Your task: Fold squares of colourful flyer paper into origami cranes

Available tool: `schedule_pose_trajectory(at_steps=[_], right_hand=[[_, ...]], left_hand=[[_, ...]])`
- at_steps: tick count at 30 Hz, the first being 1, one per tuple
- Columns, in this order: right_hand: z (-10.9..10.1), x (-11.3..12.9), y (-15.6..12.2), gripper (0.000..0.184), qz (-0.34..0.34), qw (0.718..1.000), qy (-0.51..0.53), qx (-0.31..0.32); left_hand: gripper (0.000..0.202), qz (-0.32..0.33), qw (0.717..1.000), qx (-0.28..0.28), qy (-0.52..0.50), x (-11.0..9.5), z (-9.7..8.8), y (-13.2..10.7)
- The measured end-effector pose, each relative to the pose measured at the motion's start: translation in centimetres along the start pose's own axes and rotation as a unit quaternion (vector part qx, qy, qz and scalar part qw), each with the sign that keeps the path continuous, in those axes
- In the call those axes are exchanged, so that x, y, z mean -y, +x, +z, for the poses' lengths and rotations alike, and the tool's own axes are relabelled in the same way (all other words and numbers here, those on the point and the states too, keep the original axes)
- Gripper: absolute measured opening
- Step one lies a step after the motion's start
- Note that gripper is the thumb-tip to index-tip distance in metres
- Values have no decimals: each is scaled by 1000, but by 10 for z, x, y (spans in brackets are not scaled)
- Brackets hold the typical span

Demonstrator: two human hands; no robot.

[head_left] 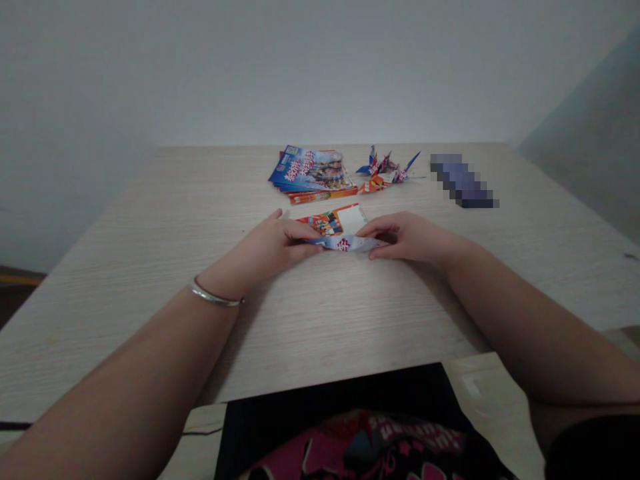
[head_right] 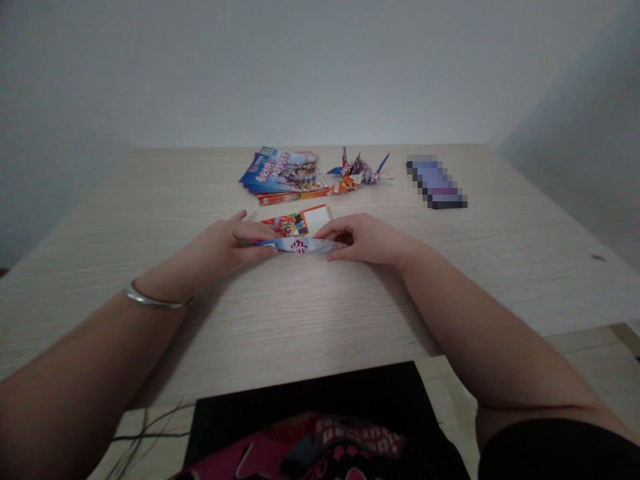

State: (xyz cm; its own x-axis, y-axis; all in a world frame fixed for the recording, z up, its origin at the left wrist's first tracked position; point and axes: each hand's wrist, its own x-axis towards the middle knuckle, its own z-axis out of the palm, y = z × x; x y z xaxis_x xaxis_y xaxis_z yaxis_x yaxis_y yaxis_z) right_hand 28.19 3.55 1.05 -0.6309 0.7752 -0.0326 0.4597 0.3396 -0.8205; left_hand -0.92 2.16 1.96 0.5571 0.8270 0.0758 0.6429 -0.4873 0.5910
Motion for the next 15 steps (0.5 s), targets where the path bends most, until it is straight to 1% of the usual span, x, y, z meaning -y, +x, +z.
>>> schedule_pose_trajectory(at_steps=[2,4,6,8,11,15], right_hand=[[-2,1,-2,35,-1,1000,-24,16],[-3,2,-3,30,-1,1000,-19,12],[-3,2,-4,23,0,1000,-5,-14],[-3,1,-4,19,1,999,9,-43],[-2,-3,-2,22,-3,997,35,-65],[0,-6,1,26,1,996,68,-55]], left_hand=[[17,-3,1000,-15,-12,2,0,0],[18,-13,999,-24,-19,3,0,0],[18,-22,999,-34,-19,4,0,-1],[25,-36,998,-46,-18,4,0,-1],[32,-58,996,-53,-37,3,0,-2],[27,-57,992,-41,-105,-1,0,-3]])
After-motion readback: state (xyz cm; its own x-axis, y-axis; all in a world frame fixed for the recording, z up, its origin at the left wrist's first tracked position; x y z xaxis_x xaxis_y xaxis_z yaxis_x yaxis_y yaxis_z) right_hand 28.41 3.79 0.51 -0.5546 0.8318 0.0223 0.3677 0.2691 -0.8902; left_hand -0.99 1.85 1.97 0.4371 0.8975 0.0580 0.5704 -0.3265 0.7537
